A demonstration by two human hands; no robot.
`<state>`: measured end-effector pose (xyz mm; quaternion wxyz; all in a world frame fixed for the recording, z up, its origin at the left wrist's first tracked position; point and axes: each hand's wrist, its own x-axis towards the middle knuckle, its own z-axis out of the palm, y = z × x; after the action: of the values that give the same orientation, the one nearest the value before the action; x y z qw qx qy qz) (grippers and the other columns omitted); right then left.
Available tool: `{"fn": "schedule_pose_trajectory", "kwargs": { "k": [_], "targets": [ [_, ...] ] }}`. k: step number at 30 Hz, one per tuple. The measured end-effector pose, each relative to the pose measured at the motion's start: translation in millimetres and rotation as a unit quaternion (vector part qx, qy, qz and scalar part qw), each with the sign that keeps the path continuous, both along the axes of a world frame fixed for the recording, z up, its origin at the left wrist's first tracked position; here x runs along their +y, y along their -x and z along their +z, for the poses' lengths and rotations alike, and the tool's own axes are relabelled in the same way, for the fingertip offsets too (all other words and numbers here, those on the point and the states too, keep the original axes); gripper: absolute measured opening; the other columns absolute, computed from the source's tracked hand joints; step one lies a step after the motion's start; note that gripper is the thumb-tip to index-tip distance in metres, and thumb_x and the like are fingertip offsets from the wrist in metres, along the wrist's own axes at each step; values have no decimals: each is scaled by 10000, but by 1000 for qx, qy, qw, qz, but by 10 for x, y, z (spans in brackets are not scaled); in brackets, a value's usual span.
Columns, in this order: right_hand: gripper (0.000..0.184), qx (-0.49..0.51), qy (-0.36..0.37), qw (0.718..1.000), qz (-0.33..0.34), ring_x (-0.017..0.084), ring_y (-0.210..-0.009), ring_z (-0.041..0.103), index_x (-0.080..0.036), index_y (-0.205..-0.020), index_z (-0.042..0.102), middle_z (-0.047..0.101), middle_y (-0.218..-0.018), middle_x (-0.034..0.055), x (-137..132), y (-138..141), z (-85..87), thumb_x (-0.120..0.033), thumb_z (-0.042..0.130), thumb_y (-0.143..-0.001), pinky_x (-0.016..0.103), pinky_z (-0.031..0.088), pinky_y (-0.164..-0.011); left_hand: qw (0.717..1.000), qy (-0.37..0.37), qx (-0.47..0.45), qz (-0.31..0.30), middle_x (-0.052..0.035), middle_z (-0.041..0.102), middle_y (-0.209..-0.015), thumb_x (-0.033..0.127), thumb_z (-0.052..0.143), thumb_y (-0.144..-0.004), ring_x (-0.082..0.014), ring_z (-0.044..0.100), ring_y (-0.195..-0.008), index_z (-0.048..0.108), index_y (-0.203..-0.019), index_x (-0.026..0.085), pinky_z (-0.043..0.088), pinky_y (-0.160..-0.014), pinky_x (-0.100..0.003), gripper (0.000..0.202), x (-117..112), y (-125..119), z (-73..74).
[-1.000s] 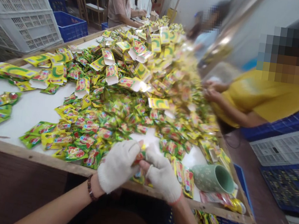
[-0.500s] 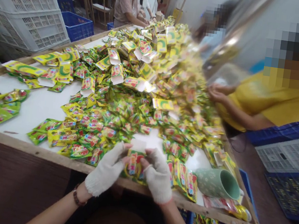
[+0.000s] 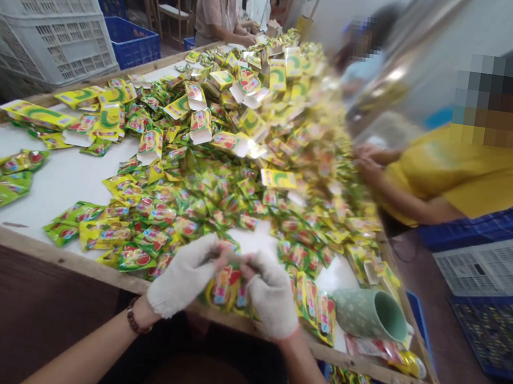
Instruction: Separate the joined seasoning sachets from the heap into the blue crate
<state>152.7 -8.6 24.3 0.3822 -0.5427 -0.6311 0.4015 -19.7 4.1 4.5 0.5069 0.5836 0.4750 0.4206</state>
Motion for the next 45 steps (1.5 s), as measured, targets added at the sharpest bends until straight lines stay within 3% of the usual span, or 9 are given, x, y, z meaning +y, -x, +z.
{"fn": "schedule_pose_trajectory", "kwargs": {
  "k": [3,10,15,22,28,32,35,41,45],
  "targets": [
    [214,-50,-14,998,24,145,-675,549,-181,-859,696,643,-731,7,-31,-29,23,-293,514,-868,242,446,-630,996,-40,78,6,-17,675,-847,249,541,-841,-161,613,-819,643,-837,189,486,-775,-276,118,-42,44,35],
    [229,-49,8,999,19,150,-673,560,-176,-834,691,638,-713,10,-62,-7,138,-331,527,-875,233,446,-606,999,32,35,16,11,639,-740,305,593,-799,-125,565,-670,628,-778,174,469,-636,-232,137,-49,28,207],
    [193,-57,-34,998,19,141,-638,570,-181,-794,681,636,-694,2,-86,0,135,-286,540,-873,229,456,-602,998,12,56,15,23,621,-713,288,570,-817,-109,542,-640,608,-753,175,447,-604,-209,135,-73,28,265],
    [282,-113,-233,959,113,195,-903,668,-206,-1096,660,697,-960,88,-136,-122,-17,-139,505,-870,293,536,-782,982,-147,115,-31,-11,664,-903,218,519,-872,-144,602,-846,643,-931,210,475,-790,-252,137,-193,135,90],
    [221,-110,-145,980,84,187,-841,654,-220,-1045,671,692,-905,60,-67,-146,-22,-212,533,-873,296,530,-755,986,-87,138,-20,-3,617,-853,228,460,-897,-134,594,-778,561,-941,210,500,-734,-257,112,-164,43,-32],
    [274,-205,-114,972,-11,200,-886,627,-199,-1076,638,679,-959,64,224,-437,-25,-194,478,-853,323,500,-798,951,-185,247,11,-62,613,-1022,216,546,-839,-202,580,-975,569,-1003,202,479,-882,-351,167,5,-48,67],
    [293,-391,-31,920,14,183,-821,596,-186,-973,654,662,-888,56,475,-694,-18,-101,433,-802,288,461,-768,918,-270,291,1,-83,601,-1058,194,545,-833,-218,555,-1038,605,-973,189,463,-925,-366,153,234,-187,176],
    [551,-501,29,864,40,156,-751,595,-232,-1196,568,589,-1141,76,659,-770,3,-48,533,-678,254,395,-640,897,-211,361,-144,-87,641,-894,131,497,-835,-208,609,-907,641,-825,158,477,-895,-349,146,799,-867,102],
    [382,-517,34,855,27,154,-739,586,-204,-1066,623,587,-1052,77,667,-770,32,-82,506,-724,253,390,-633,906,-187,347,-157,-120,641,-816,98,556,-782,-247,631,-868,631,-725,135,490,-834,-373,101,1065,-1255,-36]
  ]
}}
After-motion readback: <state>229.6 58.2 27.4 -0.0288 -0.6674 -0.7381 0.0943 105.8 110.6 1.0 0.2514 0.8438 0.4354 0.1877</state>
